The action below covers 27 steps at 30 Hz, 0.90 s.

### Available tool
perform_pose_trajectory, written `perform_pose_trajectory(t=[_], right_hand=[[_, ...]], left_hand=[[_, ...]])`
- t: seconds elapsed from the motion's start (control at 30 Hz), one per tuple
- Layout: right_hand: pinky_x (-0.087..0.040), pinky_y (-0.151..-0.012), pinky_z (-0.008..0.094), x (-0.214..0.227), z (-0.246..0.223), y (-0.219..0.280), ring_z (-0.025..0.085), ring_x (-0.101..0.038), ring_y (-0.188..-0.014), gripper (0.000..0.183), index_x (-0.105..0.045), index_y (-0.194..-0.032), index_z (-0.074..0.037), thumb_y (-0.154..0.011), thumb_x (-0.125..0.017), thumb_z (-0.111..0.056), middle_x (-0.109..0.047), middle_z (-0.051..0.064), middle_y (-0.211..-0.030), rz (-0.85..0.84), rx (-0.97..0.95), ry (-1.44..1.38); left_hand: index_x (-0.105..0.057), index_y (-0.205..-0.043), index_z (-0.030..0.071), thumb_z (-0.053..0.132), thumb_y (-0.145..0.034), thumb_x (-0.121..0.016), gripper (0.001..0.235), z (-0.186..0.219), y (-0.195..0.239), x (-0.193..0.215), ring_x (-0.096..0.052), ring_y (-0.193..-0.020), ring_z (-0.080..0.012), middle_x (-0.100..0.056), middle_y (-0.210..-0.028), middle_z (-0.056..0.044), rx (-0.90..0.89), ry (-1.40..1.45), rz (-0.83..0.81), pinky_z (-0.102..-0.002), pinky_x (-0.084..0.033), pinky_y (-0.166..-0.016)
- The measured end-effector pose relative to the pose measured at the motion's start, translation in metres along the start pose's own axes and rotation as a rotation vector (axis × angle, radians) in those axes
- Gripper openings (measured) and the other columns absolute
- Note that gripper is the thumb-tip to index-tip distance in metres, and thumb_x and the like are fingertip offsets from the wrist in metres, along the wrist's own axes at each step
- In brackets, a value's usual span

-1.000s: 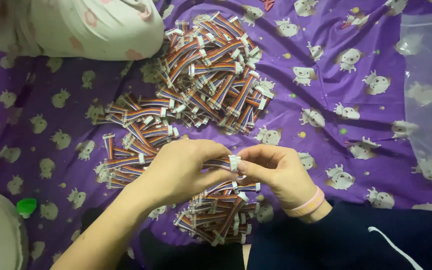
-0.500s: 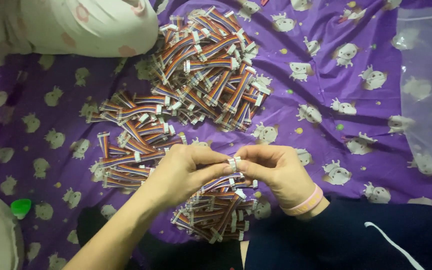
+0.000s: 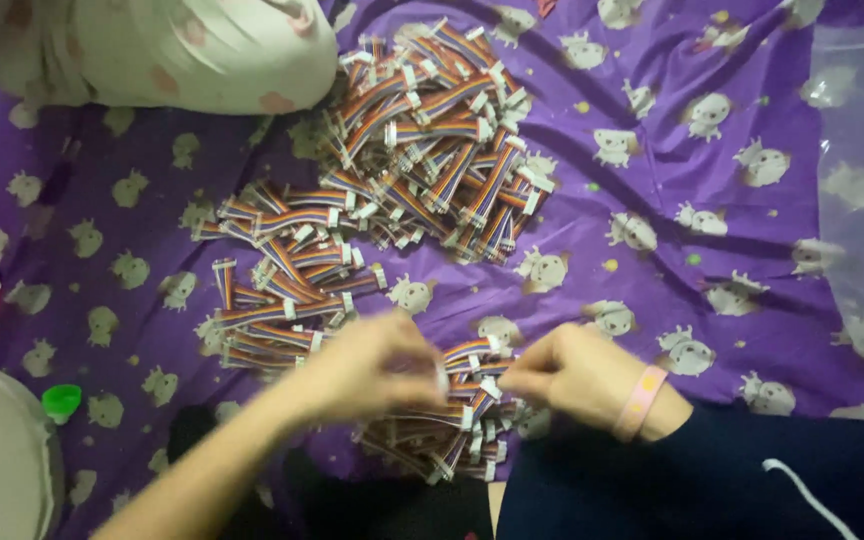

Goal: Inspecting and sorting small electronic ribbon cables with connectors on a flat surface.

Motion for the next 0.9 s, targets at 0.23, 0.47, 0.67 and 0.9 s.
perform_pose_trajectory(t=[0.23, 0.47, 0.67, 0.9], right_hand=[[-0.054, -0.076, 0.030, 0.015, 0.002, -0.017, 0.018, -0.072, -0.083, 0.018, -0.078, -0.092, -0.023, -0.079, -0.067, -0.028, -0.077, 0.001, -0.079, 0.249, 0.047, -0.049], [-0.058, -0.067, 0.031, 0.026, -0.011, -0.015, 0.016, -0.069, -0.078, 0.019, -0.075, -0.095, -0.013, -0.077, -0.068, -0.011, -0.076, 0.009, -0.081, 0.443, 0.267, -0.423], [-0.061, -0.065, 0.035, 0.025, -0.020, -0.011, 0.018, -0.065, -0.079, 0.028, -0.070, -0.103, -0.001, -0.075, -0.072, -0.004, -0.073, 0.015, -0.087, 0.465, 0.448, -0.821], [-0.060, -0.060, 0.035, 0.024, -0.011, -0.010, 0.023, -0.067, -0.067, 0.025, -0.069, -0.096, 0.007, -0.072, -0.073, 0.000, -0.070, 0.019, -0.078, 0.405, 0.285, -1.027]], left_hand=[[-0.067, -0.098, 0.020, 0.027, -0.076, -0.067, 0.022, -0.087, -0.014, 0.048, -0.065, -0.090, -0.0303, -0.061, -0.096, -0.006, 0.313, -0.442, 0.327, -0.044, -0.052, -0.077], [-0.065, -0.102, 0.018, 0.019, -0.082, -0.062, 0.021, -0.044, -0.019, 0.059, -0.065, -0.090, -0.0357, -0.067, -0.088, -0.012, 0.053, -0.125, 0.418, -0.048, -0.049, -0.078], [-0.066, -0.101, 0.014, 0.011, -0.082, -0.057, 0.021, 0.024, -0.028, 0.046, -0.068, -0.085, -0.0367, -0.071, -0.084, -0.014, -0.146, 0.012, 0.255, -0.046, -0.052, -0.076], [-0.063, -0.113, 0.009, 0.038, -0.080, -0.063, 0.044, 0.052, -0.016, 0.044, -0.065, -0.083, -0.0393, -0.068, -0.090, -0.018, -0.195, -0.062, 0.159, -0.050, -0.049, -0.071]])
Point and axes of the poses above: each hand's wrist, its own y-axis away from the middle knuckle, its own x-axis out of the back of the hand, z = x × y, the point moved 6 cm from there along -y, towards the middle knuckle
